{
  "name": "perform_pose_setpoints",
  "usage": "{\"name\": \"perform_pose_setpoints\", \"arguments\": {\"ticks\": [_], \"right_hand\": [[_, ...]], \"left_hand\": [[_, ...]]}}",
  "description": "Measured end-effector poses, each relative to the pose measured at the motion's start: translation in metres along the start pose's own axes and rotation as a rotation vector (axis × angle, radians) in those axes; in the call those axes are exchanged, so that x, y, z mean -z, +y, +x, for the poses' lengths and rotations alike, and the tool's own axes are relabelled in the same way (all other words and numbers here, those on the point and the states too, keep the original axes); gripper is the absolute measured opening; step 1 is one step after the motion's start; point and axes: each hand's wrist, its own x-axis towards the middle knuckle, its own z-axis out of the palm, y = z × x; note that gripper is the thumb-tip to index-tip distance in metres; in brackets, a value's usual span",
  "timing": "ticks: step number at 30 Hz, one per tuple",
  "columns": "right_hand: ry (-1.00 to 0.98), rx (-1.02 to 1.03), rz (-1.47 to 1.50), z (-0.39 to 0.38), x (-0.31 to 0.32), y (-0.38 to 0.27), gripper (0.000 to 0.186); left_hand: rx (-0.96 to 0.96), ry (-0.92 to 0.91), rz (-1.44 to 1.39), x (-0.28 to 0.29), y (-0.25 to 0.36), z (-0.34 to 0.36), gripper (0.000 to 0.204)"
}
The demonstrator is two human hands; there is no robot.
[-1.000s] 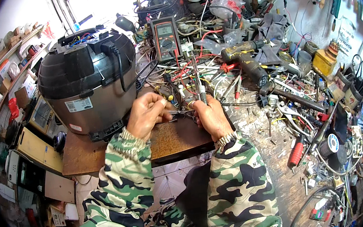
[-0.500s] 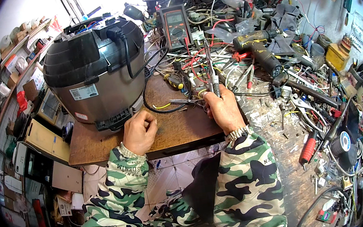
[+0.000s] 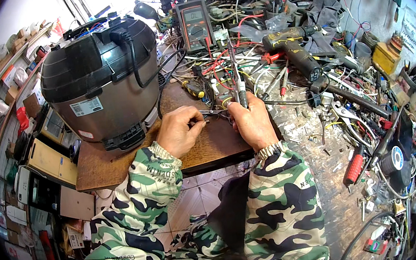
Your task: The person repairs the internal wiring of a black helmet using pliers and a screwdriver. They strip wire ends, twist connections, and secure components inside the helmet shell.
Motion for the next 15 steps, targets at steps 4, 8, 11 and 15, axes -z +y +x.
{"name": "perform_pose_setpoints", "arguments": {"ticks": [4,8,11,15], "right_hand": [[-0.017,0.017,-0.016,0.004,-0.001,0.010,0.019],[0.002,0.018,-0.029,-0.001,-0.001,0.001,0.021],[0.014,0.047,-0.029,0.003,-0.001,0.006,0.023],[0.038,0.031,-0.024,0.001,0.002,0.005,0.023]], "left_hand": [[-0.057,-0.027,0.134,-0.009,-0.003,0.000,0.013],[-0.154,0.008,0.255,-0.013,-0.002,-0.001,0.014],[-0.110,-0.001,0.292,-0.013,0.000,-0.004,0.015],[-0.055,0.025,0.191,-0.016,-0.007,-0.003,0.014]]}}
